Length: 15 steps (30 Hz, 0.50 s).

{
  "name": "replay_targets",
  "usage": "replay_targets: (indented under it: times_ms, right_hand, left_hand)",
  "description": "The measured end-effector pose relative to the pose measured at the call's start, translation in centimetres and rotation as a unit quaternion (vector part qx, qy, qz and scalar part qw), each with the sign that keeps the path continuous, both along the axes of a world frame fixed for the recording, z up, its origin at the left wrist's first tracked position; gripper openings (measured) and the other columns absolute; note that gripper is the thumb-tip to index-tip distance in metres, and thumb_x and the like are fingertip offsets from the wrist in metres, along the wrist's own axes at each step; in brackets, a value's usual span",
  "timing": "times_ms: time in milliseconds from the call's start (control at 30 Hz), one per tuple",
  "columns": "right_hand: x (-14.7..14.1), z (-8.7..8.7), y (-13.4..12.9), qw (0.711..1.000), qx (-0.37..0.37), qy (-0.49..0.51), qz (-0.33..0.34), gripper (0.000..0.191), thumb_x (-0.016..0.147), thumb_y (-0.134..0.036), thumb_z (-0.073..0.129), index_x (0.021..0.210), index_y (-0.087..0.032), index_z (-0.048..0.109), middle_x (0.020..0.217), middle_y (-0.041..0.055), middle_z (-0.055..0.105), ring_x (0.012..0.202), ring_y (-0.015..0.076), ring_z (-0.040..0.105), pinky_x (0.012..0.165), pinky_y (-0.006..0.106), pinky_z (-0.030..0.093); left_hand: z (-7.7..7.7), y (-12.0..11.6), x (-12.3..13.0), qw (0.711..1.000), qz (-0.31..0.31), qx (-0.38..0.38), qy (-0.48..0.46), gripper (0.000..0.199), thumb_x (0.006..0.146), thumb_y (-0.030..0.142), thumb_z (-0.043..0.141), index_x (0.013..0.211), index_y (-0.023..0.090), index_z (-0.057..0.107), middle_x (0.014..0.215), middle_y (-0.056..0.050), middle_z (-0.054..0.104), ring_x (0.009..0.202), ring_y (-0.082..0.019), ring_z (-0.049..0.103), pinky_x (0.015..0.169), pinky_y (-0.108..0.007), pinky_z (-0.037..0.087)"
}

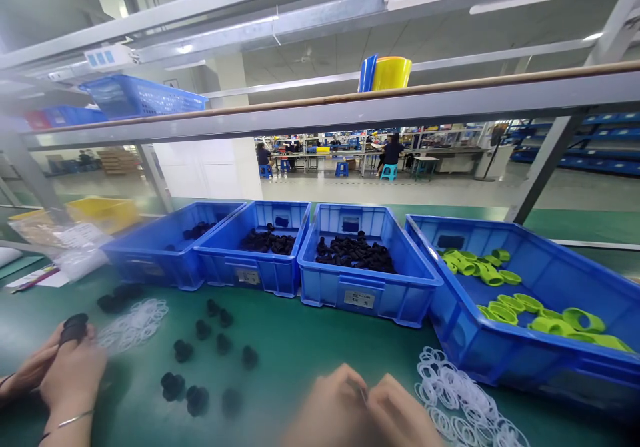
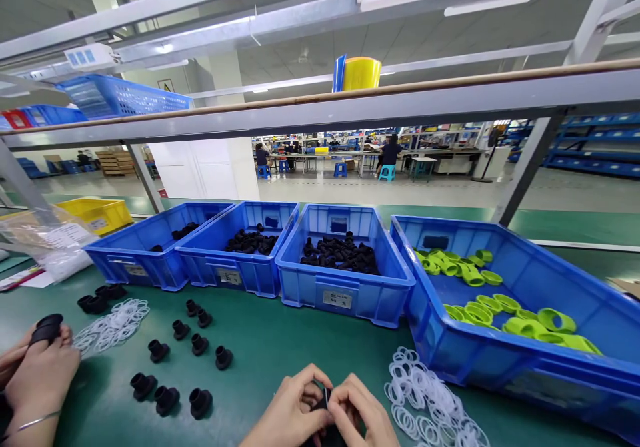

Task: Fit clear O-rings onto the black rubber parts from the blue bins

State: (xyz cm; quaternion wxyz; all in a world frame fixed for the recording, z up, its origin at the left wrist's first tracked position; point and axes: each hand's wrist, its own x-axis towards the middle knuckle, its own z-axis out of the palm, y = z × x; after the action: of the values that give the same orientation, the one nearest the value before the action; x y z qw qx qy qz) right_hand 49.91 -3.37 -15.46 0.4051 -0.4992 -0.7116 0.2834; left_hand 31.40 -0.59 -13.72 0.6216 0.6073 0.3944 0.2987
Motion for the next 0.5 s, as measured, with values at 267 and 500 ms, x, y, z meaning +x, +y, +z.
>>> replay_targets:
  times_ms: [267,500]
  right_hand:
    - [0.5,0.2,0.3,0.997,0.049,-0.060,-0.009,0.035,0.100,-0.044,0.048,0.076,-0.023,0.060,0.074,-0.0017,0.054,0.060,0.0116,0.054,0.056,0.022,0.041]
    - [1.0,0.2,0.7,0.996,-0.088,-0.001,0.004,0.040,0.096,-0.052,0.052,0.070,-0.022,0.050,0.074,-0.0009,0.059,0.068,0.0146,0.057,0.056,0.021,0.040]
  left_hand:
    - [0.2,0.7,-0.3,0.995,0.028,-0.075,-0.066,0.031,0.069,0.049,0.073,0.095,0.040,0.059,0.078,0.004,0.065,0.069,-0.022,0.068,0.066,-0.041,0.058]
    - [0.2,0.4,-0.5,0.994,-0.026,-0.082,-0.072,0.037,0.068,0.058,0.075,0.094,0.037,0.061,0.081,0.001,0.067,0.077,-0.024,0.069,0.065,-0.040,0.057]
